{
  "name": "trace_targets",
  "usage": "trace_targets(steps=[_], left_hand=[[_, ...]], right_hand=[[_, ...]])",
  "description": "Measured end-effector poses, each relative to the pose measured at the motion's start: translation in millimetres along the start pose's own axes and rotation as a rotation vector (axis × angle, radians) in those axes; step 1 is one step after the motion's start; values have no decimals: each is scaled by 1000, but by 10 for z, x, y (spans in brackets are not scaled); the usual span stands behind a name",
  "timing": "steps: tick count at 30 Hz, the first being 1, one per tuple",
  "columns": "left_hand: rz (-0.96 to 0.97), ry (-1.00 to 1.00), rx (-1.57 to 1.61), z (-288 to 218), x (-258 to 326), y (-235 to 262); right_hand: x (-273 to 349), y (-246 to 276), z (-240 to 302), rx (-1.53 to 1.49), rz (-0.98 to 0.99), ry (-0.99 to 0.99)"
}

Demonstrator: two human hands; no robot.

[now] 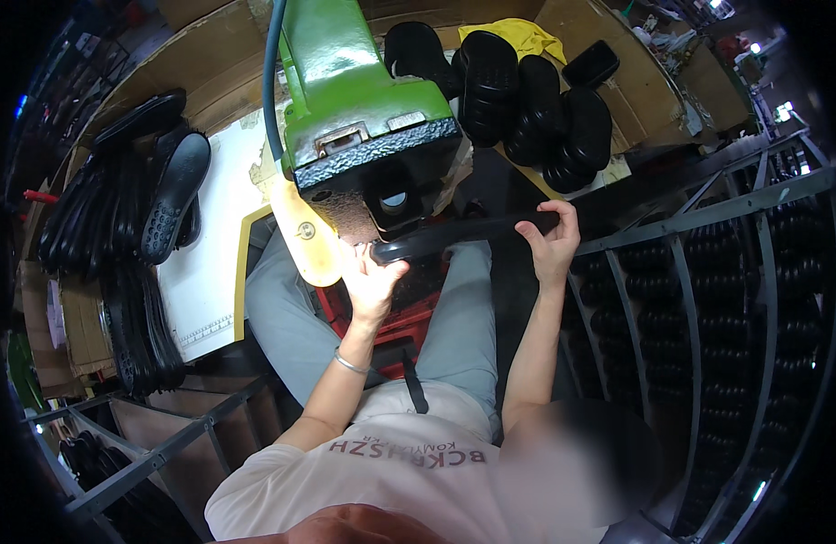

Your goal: Polishing or finishing the edges of shoe soles using a specialized industrial polishing machine.

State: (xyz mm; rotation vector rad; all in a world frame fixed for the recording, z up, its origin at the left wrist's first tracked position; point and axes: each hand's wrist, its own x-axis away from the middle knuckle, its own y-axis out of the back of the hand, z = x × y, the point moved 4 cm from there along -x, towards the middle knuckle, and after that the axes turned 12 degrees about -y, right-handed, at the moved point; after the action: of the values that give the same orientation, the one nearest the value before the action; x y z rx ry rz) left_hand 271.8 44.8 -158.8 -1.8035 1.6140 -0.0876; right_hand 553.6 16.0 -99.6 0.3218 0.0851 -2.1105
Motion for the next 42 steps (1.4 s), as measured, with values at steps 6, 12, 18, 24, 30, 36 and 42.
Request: trace_targets(steps=[6, 12, 18, 24, 30, 36, 42], left_hand=[[94, -5, -203, -60, 18, 282], [124, -20, -313, -179, 0, 129], [-19, -95, -215, -363, -149, -50], [77, -128, -339, -512, -207, 135], [-17, 8, -8, -522, -186, 611], [-36, 12, -1, -721, -224, 1305], [343, -427, -562, -1161, -120, 615]], right_hand=[[-26, -216, 343, 129, 46, 142], [-127, -126, -247, -103, 80, 55], [-52, -248, -470, -274, 65, -104], [-38, -276, -29, 71, 12, 31], [163, -701, 636, 274, 32, 181], [416, -1289, 680, 243, 141, 223], [809, -1250, 218, -330, 115, -293]])
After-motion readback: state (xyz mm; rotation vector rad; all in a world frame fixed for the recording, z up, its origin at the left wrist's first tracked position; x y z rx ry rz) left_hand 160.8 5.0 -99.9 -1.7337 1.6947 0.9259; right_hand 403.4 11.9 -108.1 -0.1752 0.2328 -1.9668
